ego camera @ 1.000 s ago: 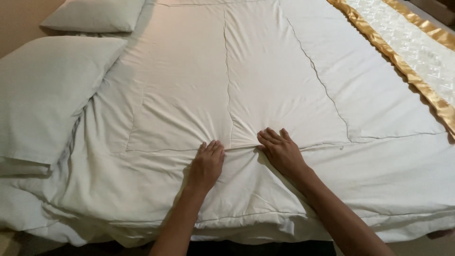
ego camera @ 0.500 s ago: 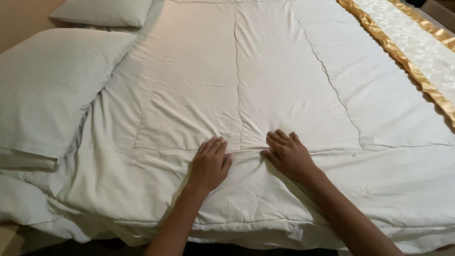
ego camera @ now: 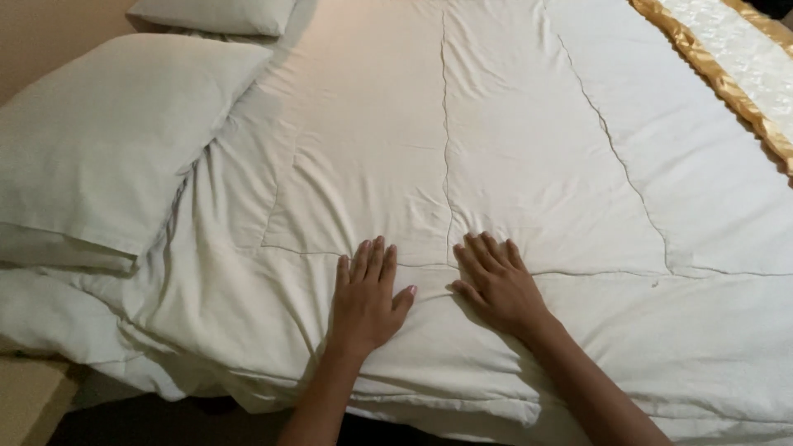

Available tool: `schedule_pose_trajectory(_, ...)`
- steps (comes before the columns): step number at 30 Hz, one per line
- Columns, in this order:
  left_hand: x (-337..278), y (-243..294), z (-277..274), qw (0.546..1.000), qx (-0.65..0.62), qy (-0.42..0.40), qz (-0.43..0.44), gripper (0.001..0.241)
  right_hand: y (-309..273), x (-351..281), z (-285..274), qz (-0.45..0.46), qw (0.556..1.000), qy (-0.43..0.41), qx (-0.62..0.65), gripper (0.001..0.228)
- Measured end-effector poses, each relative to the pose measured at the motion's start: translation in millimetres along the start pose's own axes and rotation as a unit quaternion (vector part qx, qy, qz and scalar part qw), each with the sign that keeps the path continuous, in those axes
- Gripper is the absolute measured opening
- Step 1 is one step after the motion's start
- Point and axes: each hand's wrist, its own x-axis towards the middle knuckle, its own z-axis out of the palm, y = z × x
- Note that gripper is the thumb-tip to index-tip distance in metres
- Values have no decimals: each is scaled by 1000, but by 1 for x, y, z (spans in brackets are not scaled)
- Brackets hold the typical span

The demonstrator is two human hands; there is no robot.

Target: The person smooths the white bedsheet and duvet on a bed, then adjusts two white pillows against the headboard. Later, the person folds a small white cloth on a wooden desk and moves two empty glasses.

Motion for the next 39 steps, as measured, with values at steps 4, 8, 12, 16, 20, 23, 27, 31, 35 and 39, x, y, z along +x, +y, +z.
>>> schedule_pose_trajectory(4, -8, 3, 1, 1000, 0, 7, -1, 78, -13, -14, -9, 14, 1000, 16, 4, 69)
schedule_pose_trajectory(8, -18, 5, 1, 1000, 4, 13, -4, 80, -18, -23, -9, 25, 999, 29, 3, 71)
schedule_pose_trajectory(12, -18, 6, -3, 1000, 4, -1, -7, 82, -15, -26, -2, 21, 999, 36, -11, 71)
schedule_pose_trajectory(16, -15, 8, -3, 1000, -1, -28, -10, 83, -13, -26, -12, 39, 999, 15, 12, 71)
schedule_pose_trajectory(20, -4, 21, -12, 996, 10, -79, -39, 86, 24, -32, -14, 17, 992, -17, 125, 68)
schedule_pose_trajectory(23, 12, 46, -23, 990, 9, -131, -51, 88, 58, -38, -30, 44, 997, -59, 22, 62)
schedule_pose_trajectory(27, 29, 98, -24, 984, -10, -179, -1, 88, 129, -79, -29, 122, 991, 26, -56, 72)
schedule_pose_trajectory(31, 41, 152, -11, 983, -22, -173, 58, 89, 135, -115, -47, 206, 978, 1, -21, 68)
schedule_pose_trajectory(35, 42, 194, 6, 981, -55, -147, 111, 88, 134, -133, -38, 183, 982, 33, -34, 68)
schedule_pose_trajectory(39, 36, 208, 8, 981, -36, -141, 130, 85, 119, -138, -44, 182, 981, 47, -45, 70)
